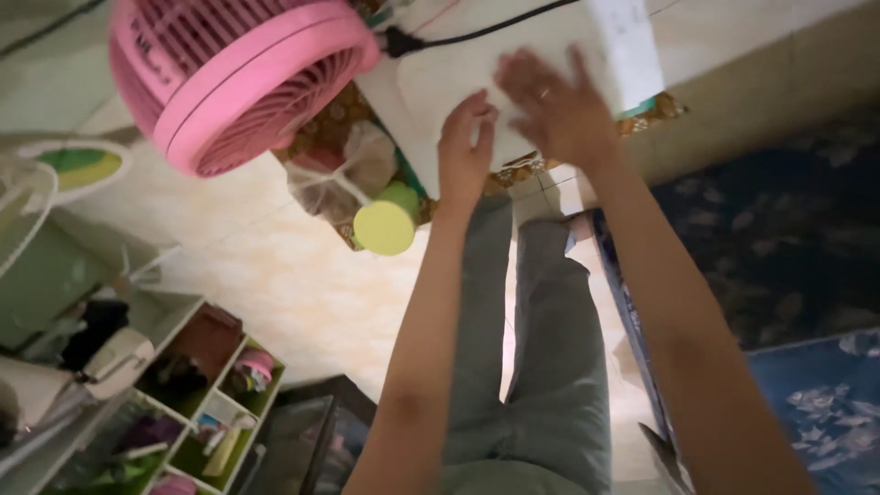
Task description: The person is tidying up a room by moving objects between surfaces, handling a mask, a notebook, a power adapter, a comb, and skin care products.
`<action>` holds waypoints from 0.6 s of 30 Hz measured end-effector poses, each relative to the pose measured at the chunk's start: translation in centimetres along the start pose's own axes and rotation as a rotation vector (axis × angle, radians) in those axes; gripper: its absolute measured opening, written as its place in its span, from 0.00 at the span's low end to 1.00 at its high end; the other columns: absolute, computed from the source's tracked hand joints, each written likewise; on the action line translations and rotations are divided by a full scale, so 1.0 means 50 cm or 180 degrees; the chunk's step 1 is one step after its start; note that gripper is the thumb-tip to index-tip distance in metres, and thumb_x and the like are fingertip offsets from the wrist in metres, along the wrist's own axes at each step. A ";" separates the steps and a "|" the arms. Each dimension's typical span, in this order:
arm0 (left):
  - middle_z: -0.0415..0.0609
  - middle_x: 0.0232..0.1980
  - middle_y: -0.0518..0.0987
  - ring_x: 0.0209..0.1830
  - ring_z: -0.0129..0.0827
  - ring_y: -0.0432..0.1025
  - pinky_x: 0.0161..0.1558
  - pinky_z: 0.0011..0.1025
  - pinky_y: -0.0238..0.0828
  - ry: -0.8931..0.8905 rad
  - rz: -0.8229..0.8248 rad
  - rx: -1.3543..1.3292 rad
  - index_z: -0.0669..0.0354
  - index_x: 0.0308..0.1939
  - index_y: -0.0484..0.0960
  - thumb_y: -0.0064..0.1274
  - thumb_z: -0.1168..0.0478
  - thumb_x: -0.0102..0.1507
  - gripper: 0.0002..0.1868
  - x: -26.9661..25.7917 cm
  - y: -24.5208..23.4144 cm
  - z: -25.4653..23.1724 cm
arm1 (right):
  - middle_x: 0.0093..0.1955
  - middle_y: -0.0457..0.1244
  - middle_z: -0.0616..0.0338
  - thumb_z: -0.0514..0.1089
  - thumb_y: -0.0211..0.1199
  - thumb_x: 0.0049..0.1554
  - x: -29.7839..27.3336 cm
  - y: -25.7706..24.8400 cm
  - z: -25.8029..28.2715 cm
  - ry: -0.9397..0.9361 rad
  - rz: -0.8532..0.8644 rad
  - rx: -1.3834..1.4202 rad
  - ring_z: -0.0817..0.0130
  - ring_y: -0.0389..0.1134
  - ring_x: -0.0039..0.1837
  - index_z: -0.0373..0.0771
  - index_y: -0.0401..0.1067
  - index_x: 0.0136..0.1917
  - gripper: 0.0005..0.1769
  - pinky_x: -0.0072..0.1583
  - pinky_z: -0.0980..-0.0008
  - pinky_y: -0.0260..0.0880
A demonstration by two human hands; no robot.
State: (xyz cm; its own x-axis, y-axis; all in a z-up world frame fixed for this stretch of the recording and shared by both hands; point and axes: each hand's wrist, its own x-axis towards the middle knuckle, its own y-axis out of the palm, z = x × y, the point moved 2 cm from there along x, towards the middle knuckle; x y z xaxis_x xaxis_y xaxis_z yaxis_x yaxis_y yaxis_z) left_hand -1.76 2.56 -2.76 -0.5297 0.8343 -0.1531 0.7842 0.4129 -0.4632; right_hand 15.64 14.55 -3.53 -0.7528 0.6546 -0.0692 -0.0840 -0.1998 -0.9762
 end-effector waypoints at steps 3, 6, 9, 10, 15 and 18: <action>0.51 0.53 0.83 0.55 0.41 0.78 0.60 0.34 0.73 -0.0180 0.0108 -0.0036 0.57 0.60 0.79 0.53 0.64 0.69 0.15 0.009 -0.004 0.004 | 0.89 0.37 0.55 0.59 0.51 0.71 -0.014 0.061 -0.077 0.0866 -0.0719 -0.0322 0.61 0.38 0.88 0.38 0.39 0.85 0.41 0.81 0.42 0.34; 0.51 0.55 0.83 0.56 0.41 0.78 0.60 0.34 0.73 -0.0213 0.0099 -0.0025 0.57 0.58 0.81 0.53 0.64 0.70 0.12 0.004 -0.009 0.012 | 0.90 0.32 0.55 0.59 0.45 0.74 -0.125 0.201 -0.180 0.1658 -0.1420 -0.0609 0.59 0.34 0.89 0.36 0.35 0.84 0.39 0.82 0.39 0.28; 0.51 0.56 0.83 0.56 0.40 0.79 0.60 0.33 0.74 -0.0146 0.0078 -0.0047 0.58 0.57 0.81 0.53 0.64 0.70 0.11 0.003 -0.006 0.006 | 0.89 0.35 0.53 0.59 0.47 0.75 -0.017 0.033 -0.114 0.1768 -0.0564 -0.0282 0.53 0.34 0.88 0.42 0.41 0.85 0.35 0.80 0.36 0.27; 0.51 0.55 0.84 0.55 0.39 0.79 0.60 0.33 0.74 -0.0149 0.0051 -0.0047 0.59 0.57 0.81 0.53 0.64 0.70 0.12 0.007 -0.004 0.002 | 0.88 0.40 0.51 0.59 0.50 0.75 0.039 -0.076 -0.052 0.1518 0.0533 0.0148 0.47 0.36 0.86 0.49 0.49 0.85 0.32 0.78 0.33 0.29; 0.51 0.54 0.83 0.53 0.38 0.79 0.57 0.32 0.75 -0.0098 0.0092 0.0109 0.59 0.60 0.80 0.53 0.65 0.70 0.14 0.000 -0.003 0.001 | 0.87 0.47 0.48 0.52 0.60 0.68 0.009 0.085 -0.152 0.0522 -0.0108 0.0445 0.50 0.46 0.85 0.40 0.49 0.86 0.40 0.78 0.36 0.38; 0.51 0.55 0.83 0.53 0.37 0.80 0.57 0.32 0.75 -0.0029 0.0094 0.0094 0.59 0.60 0.80 0.53 0.65 0.70 0.14 -0.005 -0.009 0.001 | 0.81 0.51 0.43 0.51 0.65 0.66 -0.006 0.144 -0.211 0.1766 -0.0922 0.0144 0.45 0.54 0.80 0.37 0.54 0.82 0.39 0.74 0.38 0.45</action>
State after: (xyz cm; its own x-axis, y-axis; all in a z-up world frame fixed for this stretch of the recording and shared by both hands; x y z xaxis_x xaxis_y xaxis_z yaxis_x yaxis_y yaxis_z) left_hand -1.97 2.17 -2.55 -0.5095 0.8425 -0.1748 0.7897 0.3771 -0.4839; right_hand 22.12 20.61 -12.72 -0.2452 0.9654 0.0888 -0.2705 0.0198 -0.9625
